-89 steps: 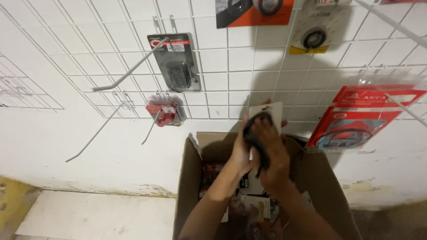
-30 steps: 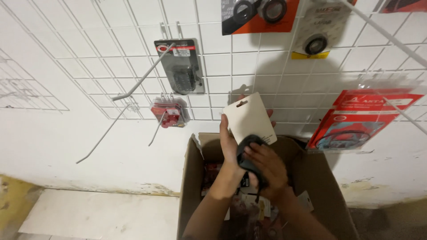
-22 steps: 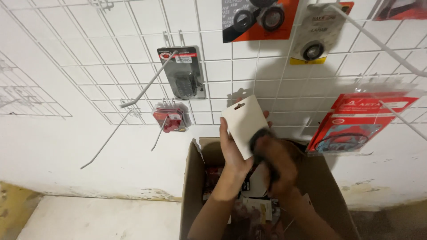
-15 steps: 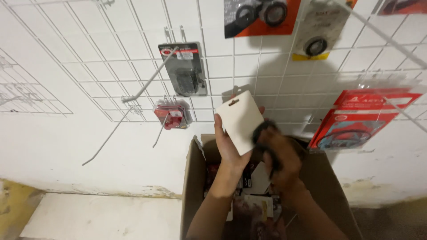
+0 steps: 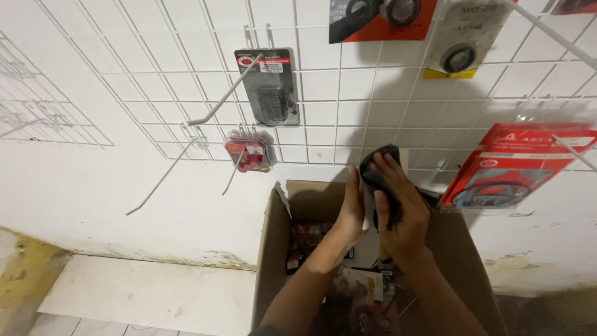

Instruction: Cleaning packaged automotive parts with a cloth and hanging them onto a wire display rack.

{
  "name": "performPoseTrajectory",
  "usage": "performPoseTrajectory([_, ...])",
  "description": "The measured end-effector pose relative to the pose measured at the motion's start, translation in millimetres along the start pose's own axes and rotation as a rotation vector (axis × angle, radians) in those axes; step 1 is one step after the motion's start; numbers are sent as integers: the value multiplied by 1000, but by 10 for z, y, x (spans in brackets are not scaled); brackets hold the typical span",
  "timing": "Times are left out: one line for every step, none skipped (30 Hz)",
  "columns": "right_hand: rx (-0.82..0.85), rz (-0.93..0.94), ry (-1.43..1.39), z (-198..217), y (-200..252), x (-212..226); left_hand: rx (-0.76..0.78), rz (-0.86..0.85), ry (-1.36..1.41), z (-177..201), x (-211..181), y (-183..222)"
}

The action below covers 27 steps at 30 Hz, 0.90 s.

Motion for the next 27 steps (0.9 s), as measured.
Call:
performPoseTrajectory([6,30,43,-22,7,45,145,-85,-113,24,-4,-15])
performPoseTrajectory([12,57,90,-38,24,89,293,-165,-224,39,26,-1])
performPoseTrajectory([8,53,94,-114,229,10,296,-159,-225,-167,-167,47])
performPoseTrajectory([-5,77,83,-183,419,-59,52,-67,-13,-146,-309,44])
performPoseTrajectory([-17,101,73,-256,609,-127,-191,29,199,-141,-401,107])
performPoseTrajectory([-17,106,73,-283,583,-150,-187,26,201,-25,-390,40])
performPoseTrajectory([1,123,45,-326,557,-169,-169,55,225,75,-348,-34])
performPoseTrajectory([20,131,14,-376,558,-175,-157,89,246,196,-296,-81])
performPoseTrajectory([21,128,12,-386,455,-234,-161,90,246,219,-194,-78])
performPoseTrajectory([-19,117,107,-357,353,-298,-199,101,175,269,-83,-70])
performPoseTrajectory([-59,107,203,-327,251,-360,-236,113,104,317,24,-62])
performPoseTrajectory([-58,105,207,-274,75,-268,-235,116,105,379,82,-130])
performPoseTrajectory([-62,85,124,-211,-102,-197,-201,146,74,413,159,-202])
performPoseTrajectory([-65,66,40,-152,-277,-126,-169,173,45,450,236,-269])
performPoseTrajectory([-62,65,41,-175,-137,-183,-169,174,48,485,255,-235])
performPoseTrajectory([-37,79,88,-221,2,-224,39,64,87,337,168,-234])
performPoseTrajectory([-13,92,135,-265,142,-265,248,-44,126,189,74,-183])
performPoseTrajectory([-11,91,136,-297,271,-263,247,-43,127,126,-26,-167])
performPoseTrajectory([-16,91,71,-319,402,-261,245,-132,74,66,-203,-142])
performPoseTrajectory([-21,91,5,-342,538,-256,243,-221,20,5,-379,-106])
performPoseTrajectory([-21,89,5,-315,512,-324,242,-219,20,-245,-536,-79])
performPoseTrajectory([-26,80,62,-284,493,-384,-52,15,119,-235,-478,-76])
performPoseTrajectory([-30,71,119,-252,476,-443,-343,254,216,-262,-399,52])
performPoseTrajectory([-28,67,119,-188,366,-462,-346,257,216,-196,-282,60])
performPoseTrajectory([-49,5,115,-99,256,-531,-254,208,162,-199,-223,32])
performPoseTrajectory([-72,-55,113,-3,136,-602,-157,158,108,-224,-165,2])
performPoseTrajectory([-72,-55,115,16,116,-535,-156,161,109,-198,-125,-13])
Point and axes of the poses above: each hand's wrist, its own y-axis away from the middle knuckle, its own z-axis out of the back of the hand, x = y × z, the point moved 9 cm from there along -y, towards the middle knuckle, and after that the axes turned 3 degrees about x, right-handed, at the moved point
